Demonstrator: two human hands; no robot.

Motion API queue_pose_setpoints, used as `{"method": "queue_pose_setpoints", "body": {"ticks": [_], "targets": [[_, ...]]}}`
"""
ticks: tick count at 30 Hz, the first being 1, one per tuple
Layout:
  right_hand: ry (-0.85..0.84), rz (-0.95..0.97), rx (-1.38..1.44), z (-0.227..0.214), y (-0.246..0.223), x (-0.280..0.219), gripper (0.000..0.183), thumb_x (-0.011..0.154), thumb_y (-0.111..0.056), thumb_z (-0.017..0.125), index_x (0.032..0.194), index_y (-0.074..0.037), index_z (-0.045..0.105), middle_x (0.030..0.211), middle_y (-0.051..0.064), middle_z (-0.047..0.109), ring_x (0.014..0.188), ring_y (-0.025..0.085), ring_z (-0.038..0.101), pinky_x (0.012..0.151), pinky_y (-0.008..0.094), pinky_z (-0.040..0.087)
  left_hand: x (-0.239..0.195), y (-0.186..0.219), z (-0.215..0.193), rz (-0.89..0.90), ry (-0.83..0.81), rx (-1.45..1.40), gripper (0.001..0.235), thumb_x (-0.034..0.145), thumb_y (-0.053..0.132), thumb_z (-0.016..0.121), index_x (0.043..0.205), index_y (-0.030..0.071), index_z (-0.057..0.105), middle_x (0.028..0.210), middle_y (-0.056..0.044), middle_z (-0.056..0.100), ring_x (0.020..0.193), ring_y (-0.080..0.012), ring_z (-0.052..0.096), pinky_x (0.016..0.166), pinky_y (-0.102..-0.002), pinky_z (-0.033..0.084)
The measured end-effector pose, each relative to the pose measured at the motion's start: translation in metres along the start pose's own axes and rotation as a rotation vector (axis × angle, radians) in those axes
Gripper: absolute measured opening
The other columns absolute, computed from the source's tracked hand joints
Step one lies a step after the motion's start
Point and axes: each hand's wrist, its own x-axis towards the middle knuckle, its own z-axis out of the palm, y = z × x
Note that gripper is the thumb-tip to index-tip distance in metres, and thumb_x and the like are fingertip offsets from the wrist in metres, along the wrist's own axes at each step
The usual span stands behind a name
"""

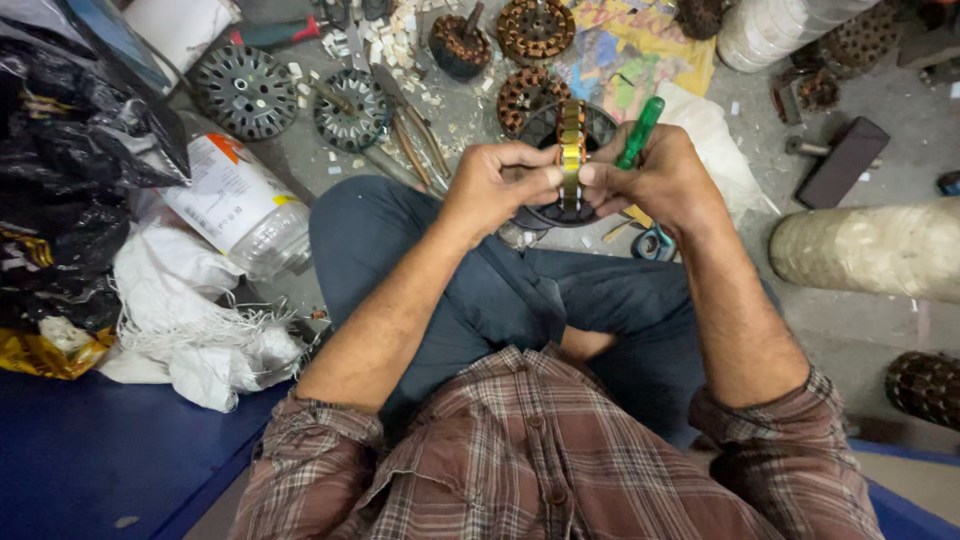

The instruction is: The person scrapes insulation from wires on electric motor stators using a small hand tool. They handle the motor parts and wires one at a time while sitting on a workshop floor surrounded by several stators and tools.

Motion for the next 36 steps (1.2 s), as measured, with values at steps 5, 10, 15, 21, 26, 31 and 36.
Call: {"method": "queue_pose_setpoints", "body": {"ticks": [5, 10, 15, 21, 26, 31, 36], "targets": [[0.042, -0.047, -0.082, 0.002, 0.004, -0.004, 0.016, 0.09, -0.006, 0.078, 0.09, 0.003, 0.065, 0.075, 0.011, 0.071, 0.063, 0.017, 0.07, 0.054, 0.03, 0.061, 0.005, -0.009, -0.003, 0.011, 0.01, -0.016, 0.024, 0.093, -0.001, 0.074, 0.115, -0.009, 0.07, 0.114, -0.015, 0.074, 0.094, -0.0173, 0.075, 0.081, -0.033, 0.068], [0.119, -0.059, -0.016, 0.008, 0.006, -0.008, 0.019, 0.09, -0.005, 0.079, 0.098, 0.004, 0.065, 0.077, 0.011, 0.071, 0.065, 0.018, 0.071, 0.055, 0.031, 0.06, 0.005, -0.01, -0.005, 0.054, -0.006, 0.05, 0.025, 0.095, 0.0, 0.073, 0.118, -0.007, 0.069, 0.111, -0.014, 0.074, 0.093, -0.0165, 0.075, 0.081, -0.032, 0.068], [0.205, -0.122, 0.196, 0.01, 0.031, -0.031, 0.037, 0.089, 0.006, 0.073, 0.122, 0.005, 0.057, 0.095, 0.016, 0.069, 0.08, 0.022, 0.073, 0.072, 0.034, 0.064, 0.004, -0.01, -0.012, 0.047, 0.004, 0.012, 0.027, 0.099, 0.004, 0.069, 0.124, -0.006, 0.069, 0.105, -0.013, 0.075, 0.086, -0.0167, 0.075, 0.075, -0.029, 0.067], [0.39, -0.148, 0.358, 0.009, 0.072, -0.057, 0.033, 0.091, 0.012, 0.065, 0.123, 0.006, 0.055, 0.107, 0.02, 0.07, 0.095, 0.028, 0.076, 0.085, 0.037, 0.067, 0.004, 0.022, -0.026, 0.255, 0.039, 0.673, 0.046, 0.097, 0.023, 0.08, 0.142, 0.015, 0.071, 0.127, -0.013, 0.071, 0.109, -0.0227, 0.069, 0.093, -0.037, 0.06], [0.452, -0.077, 0.338, 0.007, 0.092, -0.072, 0.027, 0.093, 0.01, 0.068, 0.117, 0.005, 0.058, 0.101, 0.017, 0.072, 0.09, 0.028, 0.076, 0.077, 0.035, 0.065, 0.031, 0.036, -0.013, 0.354, -0.344, 1.059, 0.132, 0.062, 0.039, 0.103, 0.162, 0.021, 0.02, 0.165, -0.02, 0.026, 0.151, -0.0404, 0.029, 0.121, -0.055, 0.027], [0.445, -0.129, 0.241, 0.01, 0.099, -0.073, 0.024, 0.094, 0.006, 0.072, 0.116, 0.004, 0.06, 0.095, 0.017, 0.074, 0.086, 0.023, 0.075, 0.071, 0.031, 0.061, 0.037, 0.038, -0.006, 0.326, -0.42, 0.955, 0.144, 0.062, 0.038, 0.106, 0.166, 0.023, 0.007, 0.168, -0.021, 0.025, 0.155, -0.0406, 0.029, 0.125, -0.05, 0.031], [0.471, -0.192, 0.276, 0.018, 0.097, -0.07, 0.022, 0.102, 0.001, 0.068, 0.12, 0.002, 0.058, 0.097, 0.018, 0.074, 0.081, 0.022, 0.071, 0.069, 0.031, 0.058, 0.034, 0.04, -0.002, 0.327, -0.352, 0.859, 0.139, 0.058, 0.033, 0.104, 0.166, 0.022, 0.017, 0.164, -0.017, 0.041, 0.152, -0.0335, 0.045, 0.128, -0.044, 0.037]]}}
